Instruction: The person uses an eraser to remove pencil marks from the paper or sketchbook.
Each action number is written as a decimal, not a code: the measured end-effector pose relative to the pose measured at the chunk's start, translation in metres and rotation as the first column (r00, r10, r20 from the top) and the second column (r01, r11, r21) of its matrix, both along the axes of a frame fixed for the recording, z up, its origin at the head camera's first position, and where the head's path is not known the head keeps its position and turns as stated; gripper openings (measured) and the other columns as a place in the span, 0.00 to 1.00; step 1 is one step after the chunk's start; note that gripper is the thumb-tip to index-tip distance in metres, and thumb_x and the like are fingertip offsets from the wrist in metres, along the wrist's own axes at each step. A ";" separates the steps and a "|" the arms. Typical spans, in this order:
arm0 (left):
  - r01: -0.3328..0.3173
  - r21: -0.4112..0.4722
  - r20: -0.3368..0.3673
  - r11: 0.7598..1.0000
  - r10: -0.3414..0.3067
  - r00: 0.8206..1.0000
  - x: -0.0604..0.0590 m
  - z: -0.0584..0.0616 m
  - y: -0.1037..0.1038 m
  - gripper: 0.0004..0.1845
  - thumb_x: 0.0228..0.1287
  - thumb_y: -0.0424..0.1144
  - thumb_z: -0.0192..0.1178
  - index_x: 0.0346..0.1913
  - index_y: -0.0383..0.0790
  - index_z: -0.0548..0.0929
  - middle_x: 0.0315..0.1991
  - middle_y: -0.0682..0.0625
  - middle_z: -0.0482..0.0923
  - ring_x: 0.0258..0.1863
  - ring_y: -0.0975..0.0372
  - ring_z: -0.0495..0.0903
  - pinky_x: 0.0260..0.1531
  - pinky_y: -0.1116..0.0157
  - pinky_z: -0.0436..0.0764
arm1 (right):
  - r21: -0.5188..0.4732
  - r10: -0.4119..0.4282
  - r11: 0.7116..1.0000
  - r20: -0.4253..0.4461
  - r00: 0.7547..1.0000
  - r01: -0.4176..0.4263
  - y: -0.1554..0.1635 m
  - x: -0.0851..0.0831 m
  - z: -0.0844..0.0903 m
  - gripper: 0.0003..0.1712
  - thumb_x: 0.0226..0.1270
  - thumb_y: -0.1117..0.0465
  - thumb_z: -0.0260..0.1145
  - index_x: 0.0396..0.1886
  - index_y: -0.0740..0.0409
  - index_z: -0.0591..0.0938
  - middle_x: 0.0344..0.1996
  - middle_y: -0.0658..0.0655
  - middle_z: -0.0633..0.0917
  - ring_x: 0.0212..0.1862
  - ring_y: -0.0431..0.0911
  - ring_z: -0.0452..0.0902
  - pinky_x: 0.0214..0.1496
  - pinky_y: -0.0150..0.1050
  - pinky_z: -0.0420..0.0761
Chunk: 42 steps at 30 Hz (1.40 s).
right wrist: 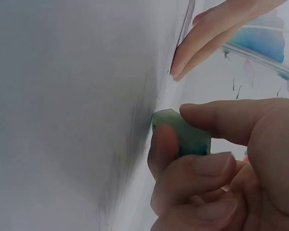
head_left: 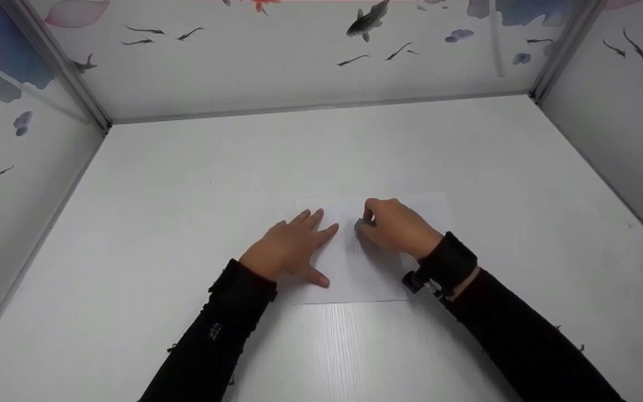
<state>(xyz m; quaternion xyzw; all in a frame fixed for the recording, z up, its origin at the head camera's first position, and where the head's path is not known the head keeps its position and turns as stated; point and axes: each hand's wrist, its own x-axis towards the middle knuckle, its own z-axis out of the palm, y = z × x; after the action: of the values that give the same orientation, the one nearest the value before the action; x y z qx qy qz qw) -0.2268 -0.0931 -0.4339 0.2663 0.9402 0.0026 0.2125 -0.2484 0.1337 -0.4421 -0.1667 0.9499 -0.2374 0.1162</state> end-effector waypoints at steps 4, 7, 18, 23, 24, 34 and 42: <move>0.006 -0.001 -0.011 1.000 -0.006 1.000 0.000 0.000 -0.001 0.58 0.61 0.67 0.74 0.87 0.56 0.55 0.88 0.44 0.43 0.87 0.49 0.43 0.78 0.40 0.60 | -0.049 0.160 0.986 0.050 0.986 -0.158 -0.006 0.005 0.001 0.09 0.75 0.57 0.70 0.43 0.59 0.84 0.29 0.53 0.85 0.30 0.45 0.77 0.35 0.40 0.78; 0.013 0.009 -0.013 1.000 -0.013 1.000 0.000 0.000 -0.001 0.58 0.61 0.66 0.74 0.87 0.56 0.55 0.88 0.43 0.43 0.87 0.48 0.43 0.78 0.40 0.60 | -0.039 0.150 0.988 0.030 0.988 -0.149 -0.007 0.006 0.002 0.08 0.73 0.57 0.72 0.41 0.57 0.85 0.29 0.52 0.85 0.31 0.45 0.77 0.35 0.41 0.77; 0.011 0.016 0.007 1.000 -0.011 1.000 0.000 0.001 0.001 0.59 0.61 0.66 0.75 0.88 0.54 0.53 0.88 0.43 0.42 0.87 0.49 0.41 0.79 0.40 0.57 | -0.038 0.223 0.975 0.109 0.969 -0.220 -0.002 0.005 0.000 0.08 0.80 0.60 0.63 0.52 0.57 0.78 0.34 0.55 0.85 0.35 0.46 0.75 0.40 0.42 0.77; 0.013 0.007 0.005 1.000 -0.013 1.000 -0.001 0.000 0.000 0.59 0.61 0.66 0.74 0.88 0.54 0.53 0.88 0.43 0.41 0.87 0.49 0.41 0.80 0.41 0.57 | -0.062 0.171 0.984 0.117 0.978 -0.164 -0.003 0.005 0.001 0.09 0.81 0.60 0.60 0.53 0.60 0.79 0.33 0.55 0.86 0.32 0.45 0.76 0.38 0.41 0.78; 0.011 0.005 0.008 1.000 -0.011 1.000 -0.002 0.000 0.000 0.59 0.61 0.66 0.74 0.88 0.55 0.52 0.88 0.44 0.41 0.87 0.49 0.40 0.80 0.41 0.57 | -0.076 0.189 0.981 0.139 0.972 -0.180 -0.004 0.005 0.002 0.09 0.81 0.60 0.60 0.53 0.60 0.79 0.32 0.55 0.86 0.31 0.44 0.76 0.37 0.40 0.78; 0.008 0.017 -0.011 1.000 -0.007 1.000 -0.002 -0.002 -0.002 0.58 0.61 0.67 0.73 0.88 0.54 0.54 0.88 0.42 0.43 0.87 0.48 0.43 0.79 0.39 0.59 | -0.087 0.208 0.977 0.170 0.963 -0.196 -0.009 0.005 0.001 0.08 0.80 0.59 0.65 0.50 0.59 0.81 0.27 0.51 0.85 0.27 0.41 0.76 0.32 0.37 0.77; 0.028 -0.012 -0.013 1.000 -0.028 1.000 -0.002 -0.002 -0.002 0.59 0.62 0.69 0.72 0.88 0.54 0.53 0.88 0.43 0.42 0.87 0.49 0.42 0.78 0.40 0.60 | -0.112 0.212 0.974 0.130 0.969 -0.198 -0.005 0.004 0.001 0.06 0.80 0.60 0.65 0.48 0.58 0.82 0.28 0.51 0.86 0.29 0.42 0.76 0.34 0.38 0.76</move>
<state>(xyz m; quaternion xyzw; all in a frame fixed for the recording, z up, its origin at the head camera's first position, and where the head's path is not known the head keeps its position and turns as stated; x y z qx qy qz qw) -0.2287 -0.0948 -0.4358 0.2780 0.9378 -0.0074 0.2080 -0.2448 0.1283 -0.4414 -0.2522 0.9041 -0.2819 0.1987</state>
